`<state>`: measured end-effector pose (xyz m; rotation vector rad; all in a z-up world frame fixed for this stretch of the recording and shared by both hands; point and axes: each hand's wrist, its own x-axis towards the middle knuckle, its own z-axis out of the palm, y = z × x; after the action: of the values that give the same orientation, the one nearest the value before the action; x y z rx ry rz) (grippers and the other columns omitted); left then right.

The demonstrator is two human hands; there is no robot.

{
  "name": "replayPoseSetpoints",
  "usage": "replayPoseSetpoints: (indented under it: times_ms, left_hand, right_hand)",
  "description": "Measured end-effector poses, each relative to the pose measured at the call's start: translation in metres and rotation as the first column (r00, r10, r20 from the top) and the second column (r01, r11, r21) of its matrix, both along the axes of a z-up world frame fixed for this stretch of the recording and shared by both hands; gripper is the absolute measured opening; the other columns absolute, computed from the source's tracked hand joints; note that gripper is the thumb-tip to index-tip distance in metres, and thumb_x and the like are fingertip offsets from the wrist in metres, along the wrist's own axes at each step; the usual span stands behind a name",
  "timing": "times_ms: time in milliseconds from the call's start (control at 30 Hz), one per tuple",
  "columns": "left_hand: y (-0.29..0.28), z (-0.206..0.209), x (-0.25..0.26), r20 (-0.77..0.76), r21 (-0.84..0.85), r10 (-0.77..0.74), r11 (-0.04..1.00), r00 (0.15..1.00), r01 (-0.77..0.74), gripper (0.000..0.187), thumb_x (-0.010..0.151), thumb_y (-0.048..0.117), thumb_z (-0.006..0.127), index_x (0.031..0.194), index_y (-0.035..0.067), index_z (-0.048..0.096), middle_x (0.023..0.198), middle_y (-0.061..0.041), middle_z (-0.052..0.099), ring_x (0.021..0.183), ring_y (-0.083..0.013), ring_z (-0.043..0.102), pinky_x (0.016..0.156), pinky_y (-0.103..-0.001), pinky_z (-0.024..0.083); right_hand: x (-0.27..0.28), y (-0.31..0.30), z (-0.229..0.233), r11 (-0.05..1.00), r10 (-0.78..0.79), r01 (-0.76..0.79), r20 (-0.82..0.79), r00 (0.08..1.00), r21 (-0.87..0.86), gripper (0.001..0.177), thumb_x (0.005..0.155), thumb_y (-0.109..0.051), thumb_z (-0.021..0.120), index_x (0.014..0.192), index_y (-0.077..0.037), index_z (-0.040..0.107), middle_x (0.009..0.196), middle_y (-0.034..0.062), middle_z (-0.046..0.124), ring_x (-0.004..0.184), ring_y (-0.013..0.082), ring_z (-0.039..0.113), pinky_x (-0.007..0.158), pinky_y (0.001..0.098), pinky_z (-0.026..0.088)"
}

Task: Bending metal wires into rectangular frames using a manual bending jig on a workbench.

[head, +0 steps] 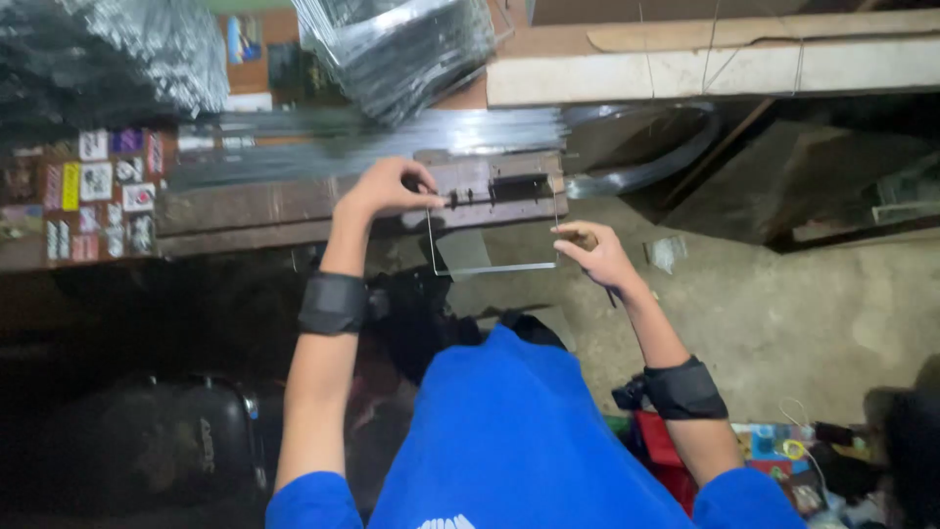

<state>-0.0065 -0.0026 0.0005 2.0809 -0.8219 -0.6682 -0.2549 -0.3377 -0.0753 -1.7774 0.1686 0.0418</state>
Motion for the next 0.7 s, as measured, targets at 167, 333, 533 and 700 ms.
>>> replayPoseSetpoints:
  times_ms: [167, 333, 533, 700]
  left_hand:
    - [-0.017, 0.029, -0.024, 0.087, 0.085, 0.148, 0.984, 0.985, -0.155, 0.040, 0.075, 0.049, 0.087, 0.085, 0.011, 0.079, 0.080, -0.002, 0.074, 0.074, -0.0145, 0.068, 0.072, -0.030, 0.054]
    - [-0.015, 0.033, -0.053, 0.138, 0.092, 0.218, 0.968, 0.966, -0.232, 0.040, 0.076, 0.049, 0.087, 0.086, 0.011, 0.079, 0.082, -0.005, 0.072, 0.079, -0.0208, 0.067, 0.076, -0.035, 0.053]
    - [-0.009, 0.045, -0.071, 0.491, -0.262, 0.205, 0.962, 0.847, -0.081, 0.034, 0.079, 0.039, 0.088, 0.099, 0.013, 0.078, 0.102, -0.008, 0.069, 0.104, -0.0299, 0.064, 0.092, -0.042, 0.051]
    - [-0.027, 0.032, -0.075, 0.411, -0.293, 0.190, 0.954, 0.891, -0.068, 0.032, 0.082, 0.032, 0.086, 0.104, 0.012, 0.075, 0.101, -0.007, 0.070, 0.101, -0.0270, 0.065, 0.089, -0.039, 0.053]
  right_hand:
    - [0.016, -0.007, 0.035, 0.999, -0.022, 0.027, 0.097, 0.995, -0.046, 0.022, 0.093, -0.012, 0.075, 0.114, -0.003, 0.073, 0.098, 0.0003, 0.073, 0.088, 0.0063, 0.063, 0.078, 0.0222, 0.050]
    - [0.045, -0.016, 0.077, 0.980, 0.013, 0.046, 0.291, 0.957, -0.195, 0.015, 0.095, -0.007, 0.075, 0.108, -0.001, 0.074, 0.098, 0.0038, 0.071, 0.086, 0.0089, 0.061, 0.076, 0.0225, 0.048]
    - [0.074, -0.014, 0.101, 0.951, 0.097, 0.046, 0.436, 0.895, -0.306, 0.026, 0.089, 0.006, 0.070, 0.109, -0.008, 0.078, 0.093, 0.0050, 0.064, 0.081, 0.0130, 0.060, 0.071, 0.0254, 0.046]
    - [0.092, 0.001, 0.109, 0.833, 0.295, -0.088, 0.303, 0.906, -0.546, 0.053, 0.070, 0.010, 0.063, 0.114, -0.015, 0.079, 0.083, 0.0114, 0.049, 0.076, 0.0270, 0.053, 0.069, 0.0348, 0.045]
